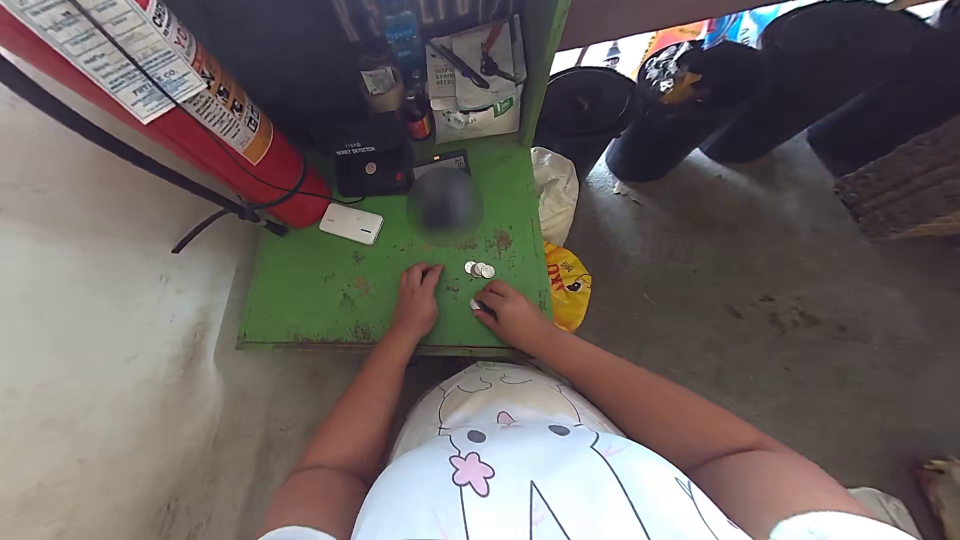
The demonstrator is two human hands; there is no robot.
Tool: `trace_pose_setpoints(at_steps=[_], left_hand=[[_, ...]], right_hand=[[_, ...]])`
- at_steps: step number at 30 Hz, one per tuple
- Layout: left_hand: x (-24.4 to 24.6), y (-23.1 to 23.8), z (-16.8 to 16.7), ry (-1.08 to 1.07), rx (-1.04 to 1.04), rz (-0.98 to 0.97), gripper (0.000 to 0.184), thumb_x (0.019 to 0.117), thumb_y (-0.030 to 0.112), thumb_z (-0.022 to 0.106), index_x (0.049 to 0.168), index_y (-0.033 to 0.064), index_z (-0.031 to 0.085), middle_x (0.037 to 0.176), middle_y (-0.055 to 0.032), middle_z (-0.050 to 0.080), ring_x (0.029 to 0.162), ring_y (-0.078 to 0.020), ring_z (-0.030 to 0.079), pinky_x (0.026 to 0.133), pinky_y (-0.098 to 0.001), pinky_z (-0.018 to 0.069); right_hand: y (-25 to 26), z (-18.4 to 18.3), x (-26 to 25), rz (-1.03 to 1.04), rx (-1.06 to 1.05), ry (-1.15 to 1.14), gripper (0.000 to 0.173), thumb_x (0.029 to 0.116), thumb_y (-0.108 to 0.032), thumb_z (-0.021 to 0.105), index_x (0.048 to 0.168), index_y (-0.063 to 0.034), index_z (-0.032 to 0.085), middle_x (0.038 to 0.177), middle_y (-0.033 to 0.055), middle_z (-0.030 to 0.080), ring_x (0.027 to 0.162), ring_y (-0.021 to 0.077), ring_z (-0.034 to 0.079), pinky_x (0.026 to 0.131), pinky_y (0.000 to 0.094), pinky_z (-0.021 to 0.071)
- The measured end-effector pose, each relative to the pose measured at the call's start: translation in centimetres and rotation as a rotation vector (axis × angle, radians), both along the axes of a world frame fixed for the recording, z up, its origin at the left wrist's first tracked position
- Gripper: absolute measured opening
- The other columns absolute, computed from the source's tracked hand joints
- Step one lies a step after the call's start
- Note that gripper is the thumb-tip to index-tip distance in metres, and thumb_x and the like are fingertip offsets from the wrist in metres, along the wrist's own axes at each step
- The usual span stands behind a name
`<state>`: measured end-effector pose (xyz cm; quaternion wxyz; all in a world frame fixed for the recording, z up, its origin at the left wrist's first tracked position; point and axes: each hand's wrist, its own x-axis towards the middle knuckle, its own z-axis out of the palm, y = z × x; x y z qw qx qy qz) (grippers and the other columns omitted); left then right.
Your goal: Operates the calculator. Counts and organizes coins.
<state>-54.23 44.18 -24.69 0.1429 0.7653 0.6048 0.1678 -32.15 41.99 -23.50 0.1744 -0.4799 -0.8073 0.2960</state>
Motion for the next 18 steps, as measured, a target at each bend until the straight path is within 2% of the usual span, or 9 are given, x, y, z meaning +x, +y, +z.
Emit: trace_pose_setpoints(at_steps=[2,3,4,5,8,10,13,16,18], left_hand=[[-0.3,0.1,-0.1,-0.014,0.013,-0.02,0.041,0.103,0.004,0.053,0.143,0.0107,0.058,0.138,-0.0209,0.056,0.135,-0.0416,0.048,0.112,-0.0562,0.0416],[-0.5,0.1,-0.2,-0.039,0.017,-0.02,0.042,0.1032,0.008,0.056,0.146,0.0099,0.055,0.143,-0.0213,0.053,0.14,-0.0422,0.044,0.116,-0.0602,0.0356],[-0.7,0.0,-0.3,-0.095,0.033,-0.014,0.045,0.1024,0.012,0.058,0.147,0.0084,0.053,0.148,-0.0221,0.049,0.144,-0.0432,0.039,0.118,-0.0657,0.0279],[-1.1,-0.2,-0.7,-0.173,0.075,0.011,0.048,0.101,0.015,0.059,0.148,0.0072,0.053,0.149,-0.0224,0.047,0.144,-0.0431,0.039,0.118,-0.0679,0.0252],[-1.6,-2.3,-1.0,-0.361,0.223,0.211,0.049,0.1015,0.023,0.057,0.147,0.005,0.053,0.149,-0.0225,0.045,0.138,-0.039,0.044,0.112,-0.0571,0.0395],[-1.5,-4.7,-0.8,-0.406,0.255,0.371,0.049,0.1026,0.025,0.055,0.147,0.0045,0.051,0.151,-0.0229,0.042,0.138,-0.0376,0.043,0.11,-0.054,0.0426],[-1.1,-8.6,-1.4,-0.309,0.241,0.473,0.051,0.1039,0.03,0.054,0.148,0.004,0.049,0.152,-0.0247,0.04,0.139,-0.0408,0.041,0.111,-0.0576,0.0408],[-1.2,-14.0,-4.8,0.027,0.148,0.38,0.072,0.1048,0.055,0.042,0.155,0.0029,0.043,0.163,-0.0256,0.032,0.151,-0.0485,0.028,0.117,-0.0722,0.0229],[-1.6,-16.7,-6.1,0.184,0.114,0.307,0.085,0.1,0.067,0.043,0.157,0.004,0.039,0.165,-0.0266,0.028,0.152,-0.052,0.023,0.114,-0.0785,0.0182]], right_hand=[[0.4,-0.4,-0.8,0.031,0.008,0.025,0.026,0.1009,-0.019,0.066,0.115,0.0017,0.072,0.115,0.0185,0.067,0.107,0.0297,0.068,0.096,0.0414,0.0559],[0.5,-0.7,-1.0,0.024,0.016,0.057,0.027,0.0985,-0.019,0.069,0.116,0.0019,0.072,0.115,0.0191,0.066,0.105,0.0297,0.068,0.095,0.0422,0.0568],[0.5,-1.1,-1.0,0.001,0.026,0.102,0.033,0.0941,-0.02,0.076,0.118,0.0021,0.071,0.116,0.0201,0.066,0.101,0.0296,0.069,0.091,0.043,0.0584],[0.5,-1.4,-0.8,-0.025,0.033,0.143,0.045,0.0884,-0.024,0.083,0.123,0.0018,0.069,0.118,0.0206,0.064,0.098,0.0286,0.068,0.087,0.0425,0.0596],[-0.1,-1.6,0.0,-0.109,0.133,0.249,0.071,0.0714,-0.028,0.095,0.13,-0.0008,0.066,0.125,0.0227,0.058,0.107,0.0339,0.063,0.089,0.0474,0.0581],[-0.5,-1.6,0.6,-0.168,0.184,0.226,0.08,0.0662,-0.035,0.097,0.133,-0.0049,0.065,0.133,0.0257,0.055,0.116,0.0414,0.058,0.095,0.0563,0.0534],[-1.0,-1.5,0.9,-0.188,0.214,0.102,0.087,0.07,-0.05,0.092,0.139,-0.007,0.061,0.145,0.0293,0.048,0.131,0.0497,0.048,0.104,0.0641,0.0447],[-1.7,-1.9,0.7,-0.146,0.278,-0.067,0.088,0.0838,-0.062,0.075,0.148,-0.0062,0.052,0.155,0.028,0.041,0.144,0.0499,0.036,0.113,0.066,0.0335],[-1.9,-2.0,0.4,-0.138,0.318,-0.148,0.09,0.0904,-0.067,0.062,0.153,-0.0046,0.045,0.16,0.0269,0.035,0.15,0.0485,0.029,0.117,0.0657,0.027]])
